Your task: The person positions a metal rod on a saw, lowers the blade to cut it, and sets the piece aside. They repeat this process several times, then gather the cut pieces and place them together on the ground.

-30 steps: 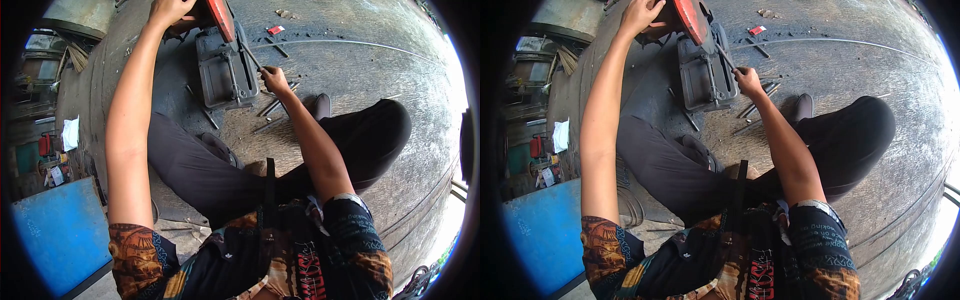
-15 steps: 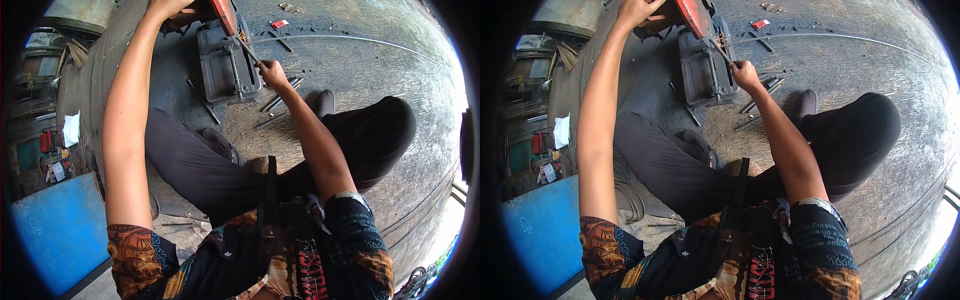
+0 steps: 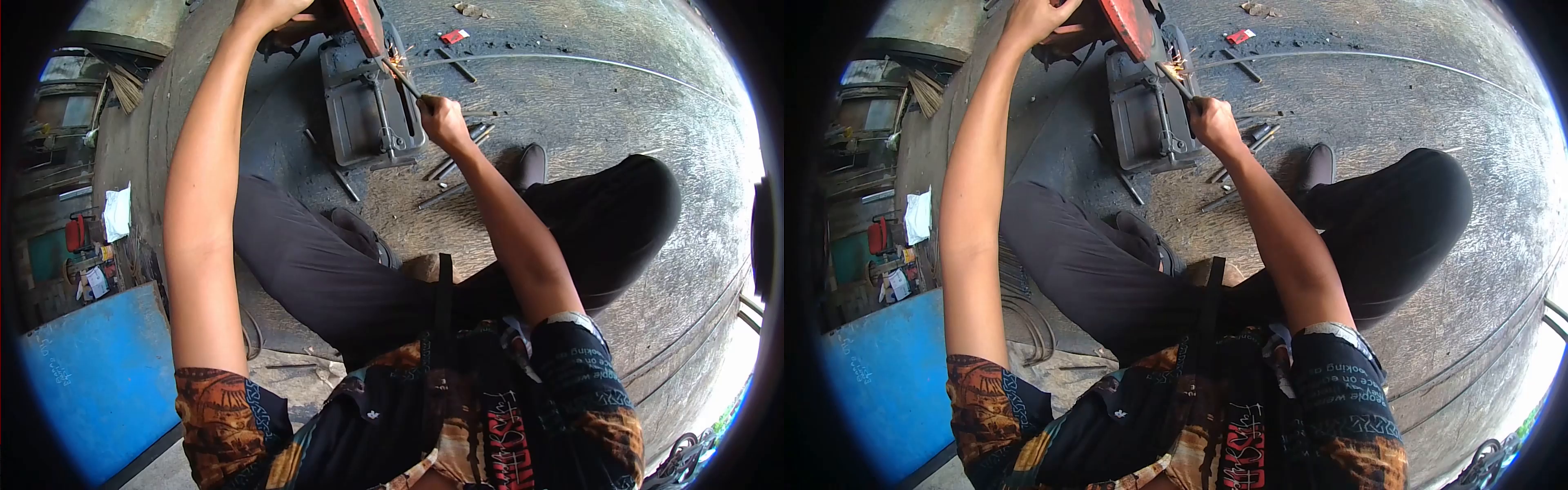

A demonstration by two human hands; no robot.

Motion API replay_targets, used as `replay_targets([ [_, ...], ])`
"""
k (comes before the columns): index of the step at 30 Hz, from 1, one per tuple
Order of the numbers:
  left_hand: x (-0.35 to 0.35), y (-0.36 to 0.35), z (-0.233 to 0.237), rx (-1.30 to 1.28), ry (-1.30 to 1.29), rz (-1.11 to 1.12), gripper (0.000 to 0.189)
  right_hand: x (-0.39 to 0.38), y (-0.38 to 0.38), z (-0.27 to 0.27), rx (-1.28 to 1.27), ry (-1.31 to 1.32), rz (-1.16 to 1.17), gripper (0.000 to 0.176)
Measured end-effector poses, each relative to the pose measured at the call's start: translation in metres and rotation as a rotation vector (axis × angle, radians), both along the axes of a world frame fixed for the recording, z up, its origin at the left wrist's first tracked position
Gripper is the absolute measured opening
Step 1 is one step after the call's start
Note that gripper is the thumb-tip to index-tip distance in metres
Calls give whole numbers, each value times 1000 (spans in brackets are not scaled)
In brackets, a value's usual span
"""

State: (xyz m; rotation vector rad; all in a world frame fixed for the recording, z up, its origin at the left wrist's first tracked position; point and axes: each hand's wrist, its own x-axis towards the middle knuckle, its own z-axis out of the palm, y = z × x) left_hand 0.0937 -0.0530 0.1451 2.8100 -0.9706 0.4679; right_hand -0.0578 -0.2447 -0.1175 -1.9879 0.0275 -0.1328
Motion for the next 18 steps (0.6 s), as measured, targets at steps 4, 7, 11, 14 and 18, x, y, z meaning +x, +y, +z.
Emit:
replay_targets([
  [4, -1, 0, 0, 2, -16, -4, 37, 0, -1, -2, -66, -29, 0, 24],
  [7, 0, 0, -1, 2, -20, 0, 37, 0, -3, -6, -78, -16, -1, 23],
  [11, 1, 1, -2, 11, -42, -6, 35, 2, -4, -11, -109, 3, 7, 21],
  [14, 0, 0, -3, -18, -27, -4, 34, 1, -4, -7, -166, -9, 14, 20],
  [18, -1, -1, -1, -35, -2, 4, 33, -3, -7, -4, -232, -64, -2, 22],
])
